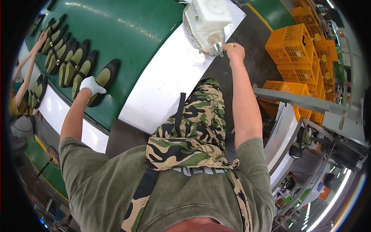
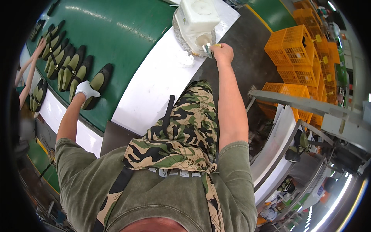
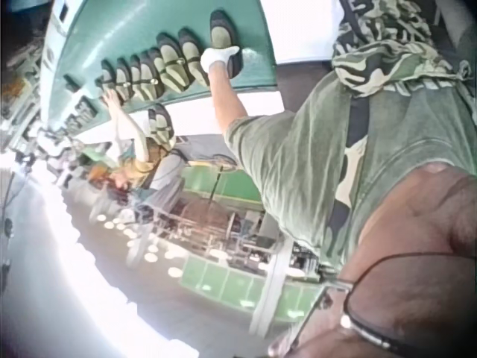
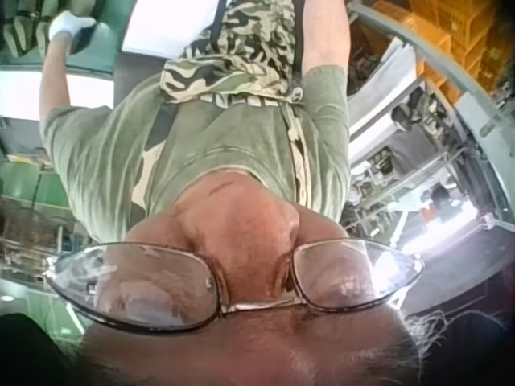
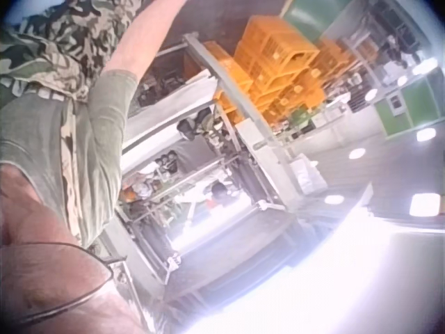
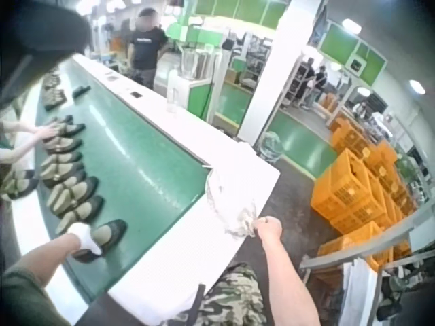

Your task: The recorder applies glue to the soles of various shoes on an assembly line and then moves a small stool.

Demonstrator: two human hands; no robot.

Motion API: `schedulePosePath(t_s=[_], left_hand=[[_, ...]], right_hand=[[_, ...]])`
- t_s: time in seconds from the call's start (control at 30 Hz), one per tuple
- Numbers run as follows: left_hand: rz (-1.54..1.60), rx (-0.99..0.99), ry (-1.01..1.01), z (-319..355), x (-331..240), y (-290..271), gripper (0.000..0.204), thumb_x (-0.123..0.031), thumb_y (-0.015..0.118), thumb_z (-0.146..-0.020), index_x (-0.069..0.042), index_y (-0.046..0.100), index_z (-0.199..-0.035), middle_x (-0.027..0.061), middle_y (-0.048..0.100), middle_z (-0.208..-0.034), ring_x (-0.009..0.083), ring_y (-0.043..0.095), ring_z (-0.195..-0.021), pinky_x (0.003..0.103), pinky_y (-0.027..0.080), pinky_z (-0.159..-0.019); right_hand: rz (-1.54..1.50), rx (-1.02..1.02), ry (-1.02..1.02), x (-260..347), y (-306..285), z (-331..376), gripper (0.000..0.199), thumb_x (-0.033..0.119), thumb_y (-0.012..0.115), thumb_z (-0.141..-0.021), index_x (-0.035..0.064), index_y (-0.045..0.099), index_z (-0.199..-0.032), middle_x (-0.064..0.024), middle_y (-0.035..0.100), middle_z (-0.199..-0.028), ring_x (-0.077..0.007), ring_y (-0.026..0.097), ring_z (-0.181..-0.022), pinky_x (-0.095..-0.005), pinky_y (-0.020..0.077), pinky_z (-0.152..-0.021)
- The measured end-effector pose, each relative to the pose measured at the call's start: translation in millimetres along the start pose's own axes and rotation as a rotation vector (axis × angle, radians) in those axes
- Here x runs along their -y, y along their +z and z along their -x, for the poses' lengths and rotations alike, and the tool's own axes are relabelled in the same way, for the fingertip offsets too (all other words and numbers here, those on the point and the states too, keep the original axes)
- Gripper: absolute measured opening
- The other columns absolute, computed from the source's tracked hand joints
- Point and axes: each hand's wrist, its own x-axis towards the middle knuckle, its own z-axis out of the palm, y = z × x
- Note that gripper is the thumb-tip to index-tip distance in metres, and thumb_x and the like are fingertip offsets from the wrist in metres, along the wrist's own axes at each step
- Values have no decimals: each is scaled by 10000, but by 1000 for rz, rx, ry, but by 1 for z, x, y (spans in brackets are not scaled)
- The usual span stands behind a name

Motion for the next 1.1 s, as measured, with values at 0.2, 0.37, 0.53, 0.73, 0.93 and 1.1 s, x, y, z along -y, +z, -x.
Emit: schedulePosePath(t_s=[0.2, 0.37, 0.53, 0.73, 0.93, 1.1], left_hand=[[618, 76, -137, -20, 21, 22, 780, -425, 930, -599, 95, 670, -1120, 187, 716, -1060, 274, 695, -959, 420, 529, -845], [1876, 219, 350, -21, -28, 29, 509, -140, 767, -823, 2, 572, -1271, 97, 658, -1196, 257, 637, -1070, 426, 479, -1001], [2353, 477, 724, -31, -114, 40, 335, -253, 752, -854, -81, 655, -1124, 66, 691, -1068, 249, 639, -1051, 449, 462, -1032], [1412, -419, 1162, 37, -260, -39, 549, -237, 827, -788, -37, 604, -1247, 80, 693, -1146, 222, 657, -1062, 385, 504, -972], [625, -593, 1523, 108, -315, -85, 596, -337, 726, -885, -91, 529, -1391, 77, 609, -1360, 222, 598, -1214, 364, 448, -1059], [435, -593, 1635, 170, -358, -110, 506, -247, 663, -917, -68, 542, -1375, 94, 591, -1377, 218, 581, -1237, 355, 438, -1066]], right_hand=[[-327, -150, 187, -25, 4, 8, 192, 103, 811, -722, -15, 715, -839, -54, 692, -783, -145, 631, -679, -308, 494, -638], [-619, -141, 294, -50, 29, -6, 205, 103, 825, -716, -10, 714, -846, -60, 697, -780, -169, 648, -683, -318, 501, -646], [-406, -304, 244, -34, 4, 11, 193, 159, 814, -745, 51, 718, -874, -57, 710, -801, -174, 666, -731, -355, 496, -681], [-1074, -66, 381, -7, -72, 42, 177, 122, 771, -824, 112, 641, -943, -11, 678, -904, -147, 638, -775, -341, 468, -695], [-1242, 32, -68, -7, -118, 109, 179, 33, 773, -808, 72, 630, -907, -26, 660, -881, -118, 622, -765, -267, 494, -701], [-1271, -135, -197, -24, -144, 135, 203, -4, 790, -780, 38, 614, -872, -17, 639, -849, -82, 588, -744, -242, 485, -681]])
